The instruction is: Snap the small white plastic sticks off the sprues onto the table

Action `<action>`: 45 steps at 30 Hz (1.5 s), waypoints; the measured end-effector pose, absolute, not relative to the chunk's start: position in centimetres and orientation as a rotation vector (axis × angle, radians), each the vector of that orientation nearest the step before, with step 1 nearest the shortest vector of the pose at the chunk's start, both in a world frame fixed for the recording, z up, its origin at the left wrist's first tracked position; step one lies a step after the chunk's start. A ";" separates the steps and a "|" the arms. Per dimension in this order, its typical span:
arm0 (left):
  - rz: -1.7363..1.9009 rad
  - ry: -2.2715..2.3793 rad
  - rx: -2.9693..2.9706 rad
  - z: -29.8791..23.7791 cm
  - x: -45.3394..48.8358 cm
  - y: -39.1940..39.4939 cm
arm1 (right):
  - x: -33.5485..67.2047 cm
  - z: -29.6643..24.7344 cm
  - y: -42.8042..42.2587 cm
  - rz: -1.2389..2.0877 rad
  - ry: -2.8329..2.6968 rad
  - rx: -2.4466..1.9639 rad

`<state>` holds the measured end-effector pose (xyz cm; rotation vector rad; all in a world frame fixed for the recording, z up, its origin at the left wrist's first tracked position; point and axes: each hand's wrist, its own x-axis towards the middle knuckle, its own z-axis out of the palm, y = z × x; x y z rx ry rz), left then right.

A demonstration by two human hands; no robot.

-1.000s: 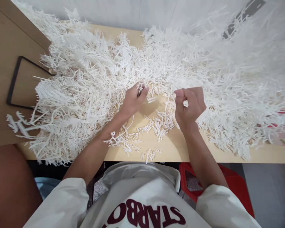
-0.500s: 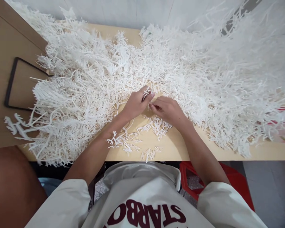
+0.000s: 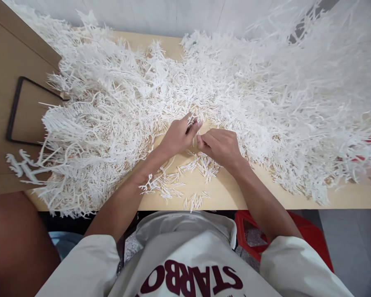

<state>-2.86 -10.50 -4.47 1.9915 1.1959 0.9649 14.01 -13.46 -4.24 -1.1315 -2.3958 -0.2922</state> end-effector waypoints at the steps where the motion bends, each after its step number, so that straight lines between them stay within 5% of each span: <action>1: 0.968 1.199 2.008 -4.4 -2.8 -10.6 | 14.0 -4.3 -13.5 -0.342 -2.372 -1.087; 12: 1.132 1.386 1.800 -5.5 -4.0 -9.0 | 13.4 -4.5 -14.6 -0.386 -2.014 -1.106; 26: 1.226 1.180 1.508 -4.7 -3.4 -9.7 | 13.6 -4.4 -13.2 0.318 -1.843 -1.287; 45: 1.146 0.933 1.217 -2.5 -3.9 -9.7 | 14.6 -4.5 -12.5 0.127 -1.622 -1.287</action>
